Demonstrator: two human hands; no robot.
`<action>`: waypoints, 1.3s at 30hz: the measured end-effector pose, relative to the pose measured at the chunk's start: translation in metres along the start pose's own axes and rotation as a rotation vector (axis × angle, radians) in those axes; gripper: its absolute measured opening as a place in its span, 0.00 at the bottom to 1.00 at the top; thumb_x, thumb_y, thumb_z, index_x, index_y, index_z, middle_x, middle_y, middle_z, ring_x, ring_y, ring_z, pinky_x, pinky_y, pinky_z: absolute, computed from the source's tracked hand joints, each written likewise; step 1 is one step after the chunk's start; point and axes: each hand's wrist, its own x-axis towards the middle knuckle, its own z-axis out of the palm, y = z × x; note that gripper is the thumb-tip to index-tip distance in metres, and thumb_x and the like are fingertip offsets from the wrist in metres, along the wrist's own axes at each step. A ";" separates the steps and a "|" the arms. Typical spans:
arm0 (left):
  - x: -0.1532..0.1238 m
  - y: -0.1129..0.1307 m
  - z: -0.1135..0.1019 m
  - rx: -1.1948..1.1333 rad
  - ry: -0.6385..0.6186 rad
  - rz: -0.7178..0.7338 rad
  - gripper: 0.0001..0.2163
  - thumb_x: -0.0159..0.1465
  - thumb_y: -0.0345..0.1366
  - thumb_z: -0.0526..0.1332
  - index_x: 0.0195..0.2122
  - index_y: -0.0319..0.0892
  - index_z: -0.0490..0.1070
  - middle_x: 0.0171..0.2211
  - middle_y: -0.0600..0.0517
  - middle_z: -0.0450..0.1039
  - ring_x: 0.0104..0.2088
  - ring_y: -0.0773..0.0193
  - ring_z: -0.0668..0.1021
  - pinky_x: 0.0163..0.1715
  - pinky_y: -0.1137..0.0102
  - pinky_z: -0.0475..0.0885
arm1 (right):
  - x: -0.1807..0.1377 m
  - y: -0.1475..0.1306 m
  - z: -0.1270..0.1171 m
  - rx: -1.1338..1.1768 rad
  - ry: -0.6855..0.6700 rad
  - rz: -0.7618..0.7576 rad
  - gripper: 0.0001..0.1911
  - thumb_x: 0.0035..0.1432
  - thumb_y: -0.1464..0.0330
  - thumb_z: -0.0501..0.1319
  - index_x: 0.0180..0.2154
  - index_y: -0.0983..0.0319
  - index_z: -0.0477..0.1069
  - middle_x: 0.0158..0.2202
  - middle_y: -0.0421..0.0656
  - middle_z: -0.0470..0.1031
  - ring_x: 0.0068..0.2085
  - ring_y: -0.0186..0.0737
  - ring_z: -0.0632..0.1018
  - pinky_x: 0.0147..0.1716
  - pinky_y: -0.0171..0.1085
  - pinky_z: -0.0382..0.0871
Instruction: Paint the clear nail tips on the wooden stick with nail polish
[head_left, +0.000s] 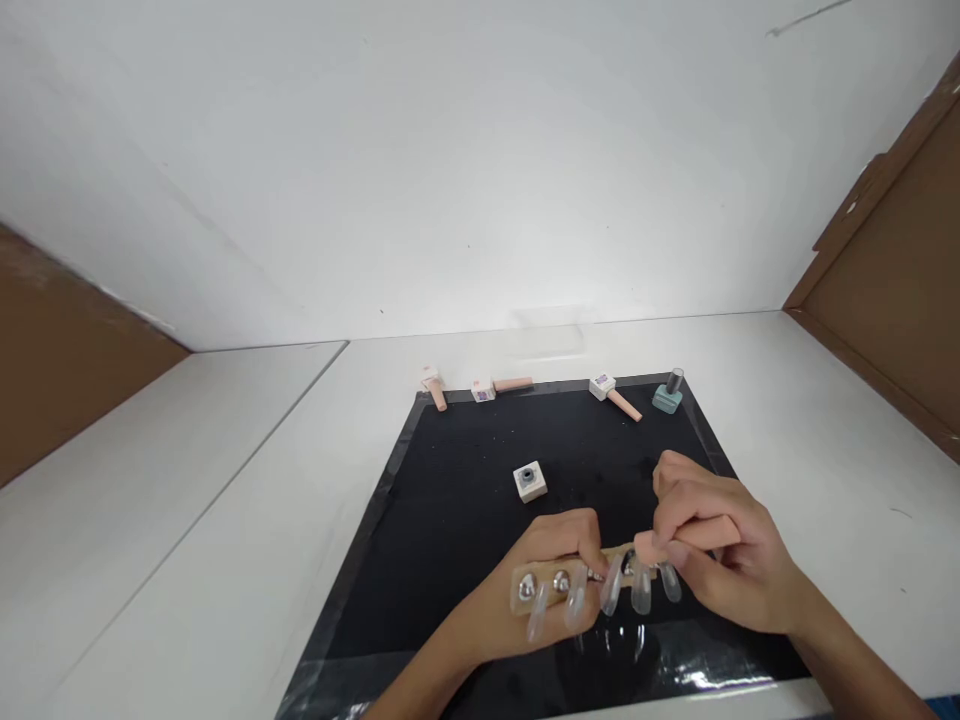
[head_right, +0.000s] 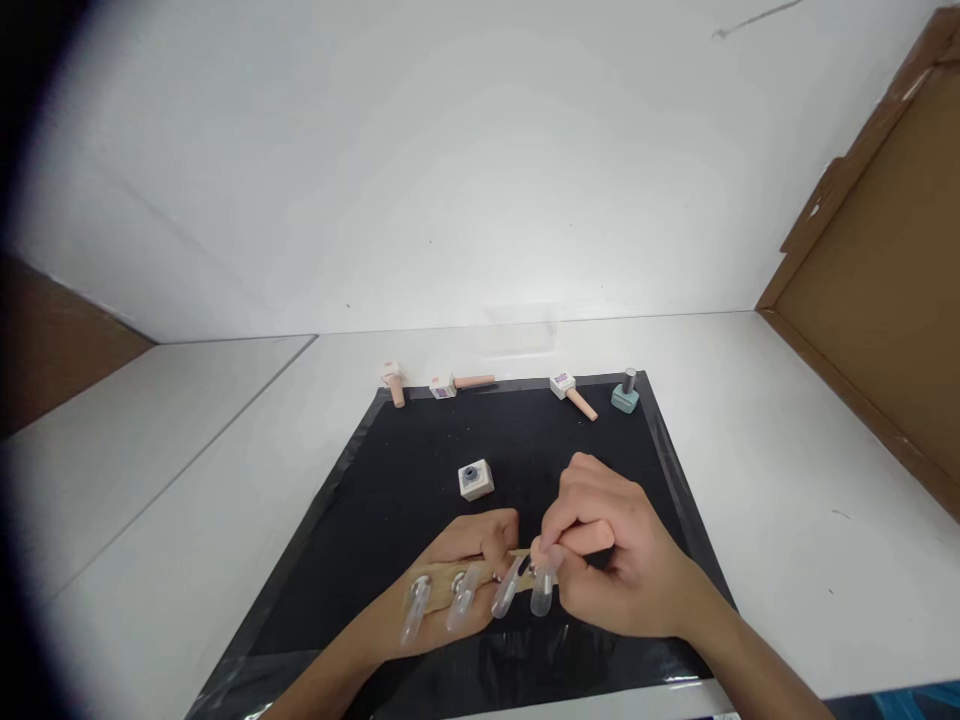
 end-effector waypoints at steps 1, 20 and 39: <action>-0.001 0.000 0.000 0.031 -0.005 0.024 0.06 0.58 0.29 0.59 0.26 0.40 0.64 0.23 0.57 0.59 0.22 0.72 0.64 0.24 0.75 0.58 | -0.001 0.001 0.000 -0.003 0.007 0.007 0.11 0.50 0.81 0.55 0.27 0.59 0.64 0.20 0.35 0.59 0.23 0.35 0.62 0.23 0.35 0.56; 0.004 0.009 -0.002 0.327 -0.057 0.063 0.04 0.59 0.26 0.56 0.31 0.42 0.62 0.27 0.55 0.56 0.26 0.69 0.63 0.24 0.75 0.59 | 0.006 -0.001 -0.002 0.052 -0.087 -0.023 0.12 0.46 0.83 0.51 0.25 0.59 0.62 0.18 0.34 0.62 0.22 0.33 0.61 0.22 0.34 0.55; 0.013 0.019 0.001 0.743 -0.106 0.104 0.05 0.55 0.25 0.52 0.26 0.42 0.60 0.25 0.55 0.56 0.24 0.69 0.62 0.21 0.75 0.56 | 0.005 0.000 -0.007 0.035 -0.172 -0.029 0.13 0.41 0.83 0.50 0.24 0.59 0.60 0.18 0.34 0.57 0.22 0.33 0.61 0.22 0.34 0.55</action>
